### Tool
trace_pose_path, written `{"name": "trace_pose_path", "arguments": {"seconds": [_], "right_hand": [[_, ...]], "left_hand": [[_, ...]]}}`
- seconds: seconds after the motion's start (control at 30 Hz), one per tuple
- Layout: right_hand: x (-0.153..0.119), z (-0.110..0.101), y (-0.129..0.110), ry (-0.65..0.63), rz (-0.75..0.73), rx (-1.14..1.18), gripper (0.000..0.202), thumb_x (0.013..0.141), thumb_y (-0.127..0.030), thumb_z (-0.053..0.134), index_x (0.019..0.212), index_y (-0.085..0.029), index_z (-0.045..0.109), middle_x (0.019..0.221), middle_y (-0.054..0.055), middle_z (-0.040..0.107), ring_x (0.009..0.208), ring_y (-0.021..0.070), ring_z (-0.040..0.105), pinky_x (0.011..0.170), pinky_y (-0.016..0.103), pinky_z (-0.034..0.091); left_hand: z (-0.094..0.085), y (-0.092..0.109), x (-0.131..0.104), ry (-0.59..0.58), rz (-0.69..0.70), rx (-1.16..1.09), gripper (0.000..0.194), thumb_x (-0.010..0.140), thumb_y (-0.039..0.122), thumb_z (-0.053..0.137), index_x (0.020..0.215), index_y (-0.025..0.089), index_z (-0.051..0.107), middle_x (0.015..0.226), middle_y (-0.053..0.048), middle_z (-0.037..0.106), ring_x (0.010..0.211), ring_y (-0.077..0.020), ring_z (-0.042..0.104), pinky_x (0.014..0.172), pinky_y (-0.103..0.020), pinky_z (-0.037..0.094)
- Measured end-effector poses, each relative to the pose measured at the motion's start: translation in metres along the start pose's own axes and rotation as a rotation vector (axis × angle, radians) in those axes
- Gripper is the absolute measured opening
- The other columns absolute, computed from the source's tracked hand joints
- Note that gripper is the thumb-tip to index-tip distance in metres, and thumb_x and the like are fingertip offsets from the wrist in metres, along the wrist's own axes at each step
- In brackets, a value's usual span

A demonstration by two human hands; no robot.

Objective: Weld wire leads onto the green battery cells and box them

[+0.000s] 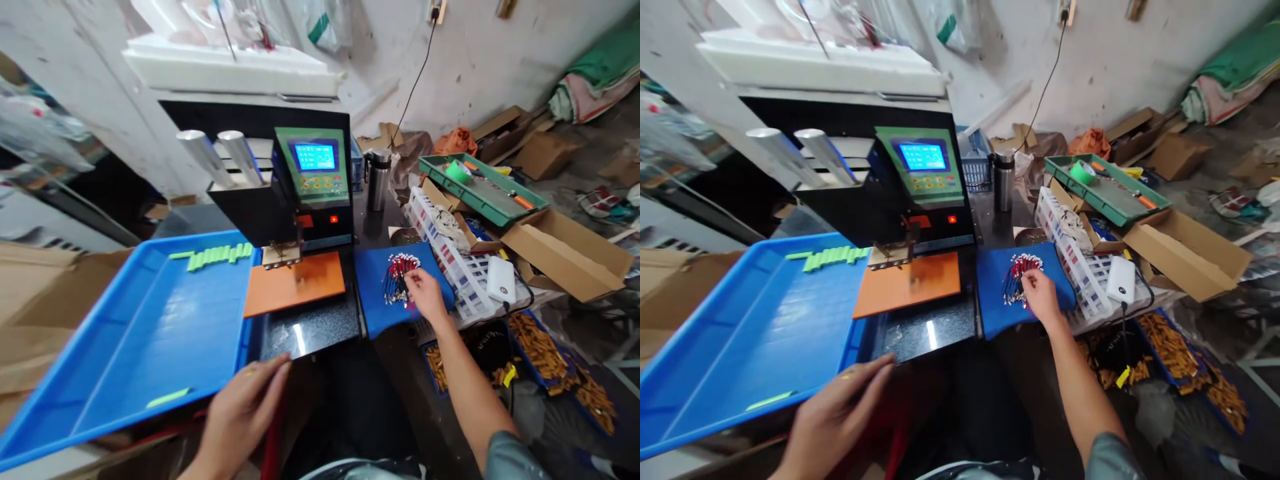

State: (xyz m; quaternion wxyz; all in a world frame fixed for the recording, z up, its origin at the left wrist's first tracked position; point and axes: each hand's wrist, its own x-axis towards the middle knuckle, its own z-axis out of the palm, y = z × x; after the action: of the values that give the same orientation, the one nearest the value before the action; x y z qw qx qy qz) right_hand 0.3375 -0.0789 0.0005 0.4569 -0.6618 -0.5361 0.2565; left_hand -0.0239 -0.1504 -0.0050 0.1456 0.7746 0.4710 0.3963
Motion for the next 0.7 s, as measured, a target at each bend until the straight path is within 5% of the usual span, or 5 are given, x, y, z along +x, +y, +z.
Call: {"name": "trace_pose_path", "arguments": {"seconds": [0.13,0.27,0.43,0.7], "right_hand": [[0.057,0.007,-0.001,-0.087,-0.107,-0.427,0.015,0.089,-0.020,0.054,0.082,-0.015,0.067,0.082,0.007,0.070,0.079,0.0178,0.064,0.076,0.026,0.045],[0.088,0.033,-0.013,-0.240,0.010,-0.778,0.019,0.091,-0.021,0.055,0.088,-0.011,0.071,0.094,0.018,0.071,0.092,0.0260,0.068,0.079,0.030,0.046],[0.103,0.050,-0.014,-0.306,0.153,-0.918,0.024,0.090,-0.016,0.054,0.105,-0.008,0.071,0.107,0.024,0.069,0.103,0.0309,0.067,0.083,0.031,0.049],[0.110,0.059,-0.011,-0.231,0.245,-0.907,0.029,0.084,-0.011,0.056,0.109,-0.008,0.070,0.109,0.024,0.069,0.106,0.0335,0.066,0.084,0.034,0.051]], "left_hand": [[0.064,0.034,0.009,-0.136,0.068,-0.174,0.020,0.094,0.025,0.055,0.107,0.025,0.069,0.081,-0.003,0.071,0.069,-0.0174,0.068,0.063,-0.026,0.056],[0.096,0.041,-0.001,-0.212,0.087,-0.220,0.021,0.096,0.025,0.052,0.107,0.021,0.069,0.079,-0.005,0.070,0.069,-0.0170,0.067,0.065,-0.027,0.056],[0.104,0.027,-0.028,-0.201,-0.006,-0.268,0.019,0.097,0.026,0.053,0.107,0.019,0.069,0.081,-0.004,0.070,0.072,-0.0148,0.067,0.067,-0.023,0.055],[0.102,0.011,-0.056,-0.228,-0.091,-0.338,0.021,0.097,0.030,0.054,0.104,0.020,0.071,0.083,-0.004,0.071,0.075,-0.0151,0.069,0.069,-0.022,0.056]]}}
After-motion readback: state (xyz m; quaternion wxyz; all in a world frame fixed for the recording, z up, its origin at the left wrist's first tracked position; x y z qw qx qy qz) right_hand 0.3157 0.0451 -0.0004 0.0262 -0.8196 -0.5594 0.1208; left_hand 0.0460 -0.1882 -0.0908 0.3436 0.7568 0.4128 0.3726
